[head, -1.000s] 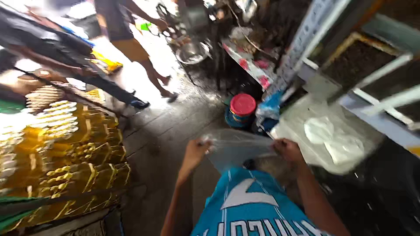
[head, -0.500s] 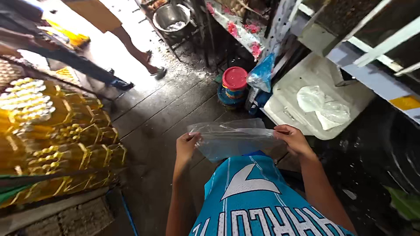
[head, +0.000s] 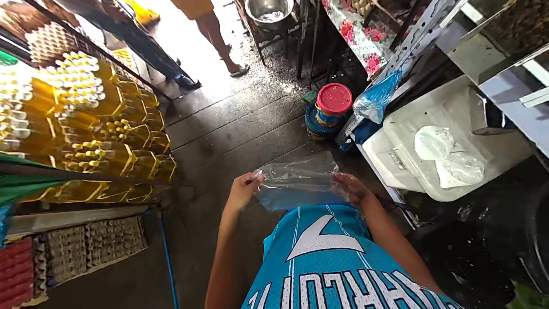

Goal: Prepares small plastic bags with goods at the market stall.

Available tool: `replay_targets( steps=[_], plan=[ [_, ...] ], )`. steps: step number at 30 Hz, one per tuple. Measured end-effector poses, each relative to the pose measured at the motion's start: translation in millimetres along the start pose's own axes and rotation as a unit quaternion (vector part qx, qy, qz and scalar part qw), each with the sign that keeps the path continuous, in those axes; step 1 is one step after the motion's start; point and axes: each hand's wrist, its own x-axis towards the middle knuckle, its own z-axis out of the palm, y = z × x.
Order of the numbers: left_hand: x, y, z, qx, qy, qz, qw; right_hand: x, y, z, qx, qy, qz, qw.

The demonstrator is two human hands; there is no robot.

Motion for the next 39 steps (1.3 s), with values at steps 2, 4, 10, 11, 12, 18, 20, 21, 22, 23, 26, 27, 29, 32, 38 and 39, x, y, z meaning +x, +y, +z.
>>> replay_targets(
  steps=[2,4,10,11,12,18,20,21,22,23,26,27,29,32,38,39],
  plan=[
    [-6,-12,-13,0.002,0.004,-0.011,1.000,1,-6,4,-0.015,0.017,0.003,1.000],
    [-10,-24,-22,0.016,0.023,-0.023,0.999,1,-14,11,-0.066,0.031,0.009,0.997],
    [-30,-16,17,0.250,0.254,-0.015,0.934,-4,-15,39,-0.188,0.058,-0.056,0.979],
    [-33,-3,36,0.249,0.233,0.013,0.940,-11,-17,46,-0.190,0.046,-0.062,0.979],
    [-37,12,58,0.231,0.182,0.034,0.955,-18,-18,51,-0.196,0.027,-0.069,0.978],
    [-35,42,181,0.048,-0.204,0.030,0.977,-58,-17,62,-0.346,-0.011,-0.103,0.933],
    [-29,33,196,0.056,-0.213,0.043,0.975,-72,-20,54,-0.409,-0.003,-0.098,0.907],
    [-25,31,199,0.063,-0.218,0.049,0.973,-79,-22,48,-0.423,0.000,-0.106,0.900],
    [-20,29,201,0.074,-0.221,0.054,0.971,-84,-23,42,-0.429,0.002,-0.121,0.895],
    [-15,27,201,0.083,-0.222,0.056,0.970,-89,-25,35,-0.431,0.005,-0.134,0.892],
    [-12,23,206,-0.015,-0.202,0.025,0.979,-100,-30,12,-0.408,0.059,-0.116,0.904],
    [-13,26,209,-0.116,-0.193,0.000,0.974,-100,-33,3,-0.394,0.092,-0.098,0.909],
    [-17,40,222,-0.325,-0.165,-0.029,0.931,-95,-45,-20,-0.363,0.160,-0.056,0.916],
    [-15,55,240,-0.425,-0.146,0.001,0.893,-88,-68,-65,-0.335,0.221,-0.037,0.915],
    [6,56,283,0.245,-0.159,0.135,0.947,-66,-95,-230,-0.499,0.326,-0.108,0.796],
    [4,55,292,0.288,-0.163,0.112,0.937,-64,-97,-266,-0.517,0.387,-0.100,0.757]
  ],
)
